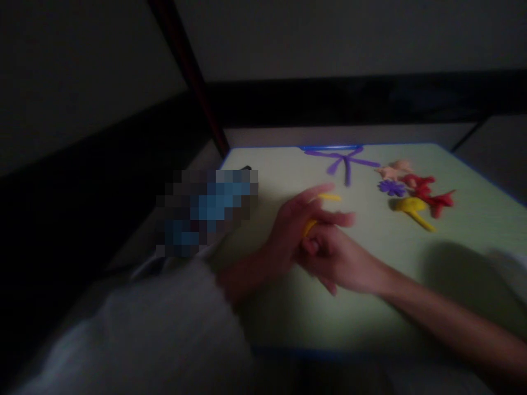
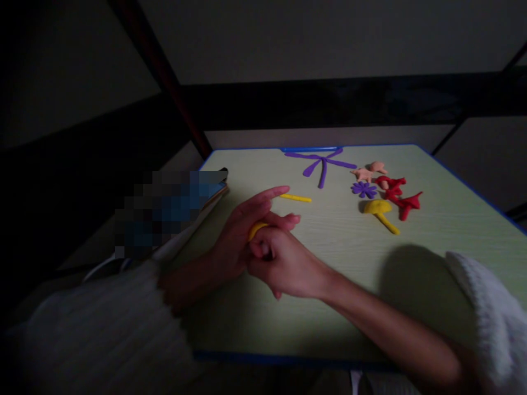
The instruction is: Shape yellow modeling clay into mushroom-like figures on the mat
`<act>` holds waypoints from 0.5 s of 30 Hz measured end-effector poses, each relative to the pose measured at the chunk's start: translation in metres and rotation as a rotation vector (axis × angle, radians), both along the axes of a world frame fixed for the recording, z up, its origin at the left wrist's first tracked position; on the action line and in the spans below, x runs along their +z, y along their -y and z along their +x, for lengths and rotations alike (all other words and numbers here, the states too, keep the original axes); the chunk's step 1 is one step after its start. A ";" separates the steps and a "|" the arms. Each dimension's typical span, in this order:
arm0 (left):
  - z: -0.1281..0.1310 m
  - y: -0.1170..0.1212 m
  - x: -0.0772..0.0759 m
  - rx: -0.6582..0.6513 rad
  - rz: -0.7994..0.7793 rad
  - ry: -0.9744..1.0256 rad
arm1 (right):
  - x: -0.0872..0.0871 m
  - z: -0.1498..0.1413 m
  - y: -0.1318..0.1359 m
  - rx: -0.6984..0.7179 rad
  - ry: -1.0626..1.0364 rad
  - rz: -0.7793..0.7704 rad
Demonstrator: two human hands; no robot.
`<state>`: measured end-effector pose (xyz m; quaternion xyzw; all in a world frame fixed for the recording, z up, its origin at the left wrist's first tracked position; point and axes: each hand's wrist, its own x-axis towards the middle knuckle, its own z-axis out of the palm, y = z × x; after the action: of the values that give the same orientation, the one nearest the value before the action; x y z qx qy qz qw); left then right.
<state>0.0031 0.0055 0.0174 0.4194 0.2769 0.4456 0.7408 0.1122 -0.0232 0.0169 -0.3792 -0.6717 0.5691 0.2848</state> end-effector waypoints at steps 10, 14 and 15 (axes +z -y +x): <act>0.002 -0.004 0.001 0.071 0.048 0.052 | 0.005 0.004 0.000 -0.077 0.382 0.424; 0.003 -0.005 0.001 0.147 0.008 -0.003 | 0.005 0.009 -0.002 -0.090 0.906 0.797; 0.004 -0.004 0.000 0.146 0.012 -0.028 | 0.004 0.010 -0.002 -0.069 0.983 0.849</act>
<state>0.0068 0.0097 0.0170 0.4088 0.3144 0.4941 0.7000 0.1218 -0.0211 0.0214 -0.4710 -0.8778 0.0047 0.0874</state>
